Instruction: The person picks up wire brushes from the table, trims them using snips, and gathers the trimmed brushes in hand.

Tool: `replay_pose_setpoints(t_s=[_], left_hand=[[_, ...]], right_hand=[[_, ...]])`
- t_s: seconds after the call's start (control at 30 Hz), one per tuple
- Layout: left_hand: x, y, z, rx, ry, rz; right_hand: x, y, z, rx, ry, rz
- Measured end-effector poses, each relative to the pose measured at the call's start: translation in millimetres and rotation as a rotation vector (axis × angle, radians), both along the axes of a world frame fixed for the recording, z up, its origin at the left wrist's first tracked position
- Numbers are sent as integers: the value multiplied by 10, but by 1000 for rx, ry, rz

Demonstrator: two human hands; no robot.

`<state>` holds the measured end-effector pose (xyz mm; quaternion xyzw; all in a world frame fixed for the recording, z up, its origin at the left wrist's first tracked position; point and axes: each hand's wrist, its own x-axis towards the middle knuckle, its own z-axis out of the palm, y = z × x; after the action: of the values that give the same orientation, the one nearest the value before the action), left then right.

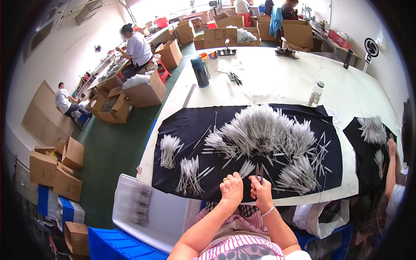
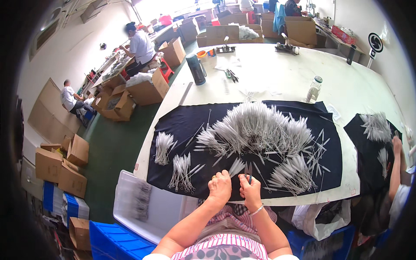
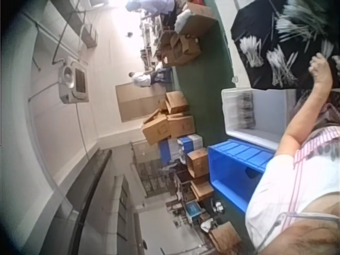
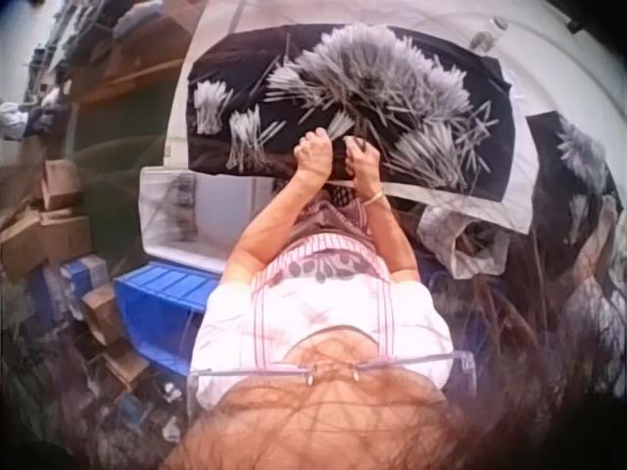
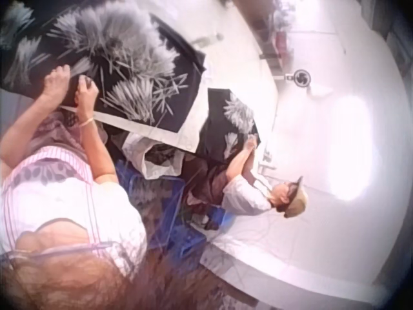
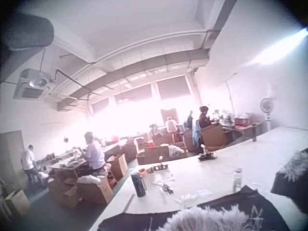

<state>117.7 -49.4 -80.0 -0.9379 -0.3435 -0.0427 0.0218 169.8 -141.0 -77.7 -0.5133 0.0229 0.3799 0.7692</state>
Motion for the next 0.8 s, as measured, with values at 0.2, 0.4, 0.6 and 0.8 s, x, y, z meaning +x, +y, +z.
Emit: replay_pose_setpoints(t_s=[0.2, 0.4, 0.6, 0.8], left_hand=[[-51, 91, -41, 96, 3, -42], [-105, 212, 160, -247, 58, -22], [-211, 356, 354, -2220, -543, 353], [-325, 158, 388, -2904, -918, 515]], right_hand=[[-44, -4, 35, 4, -26, 10], [-29, -39, 102, -27, -86, -39], [5, -1, 356, -113, -413, -162], [-194, 203, 924, -280, -1216, -23]])
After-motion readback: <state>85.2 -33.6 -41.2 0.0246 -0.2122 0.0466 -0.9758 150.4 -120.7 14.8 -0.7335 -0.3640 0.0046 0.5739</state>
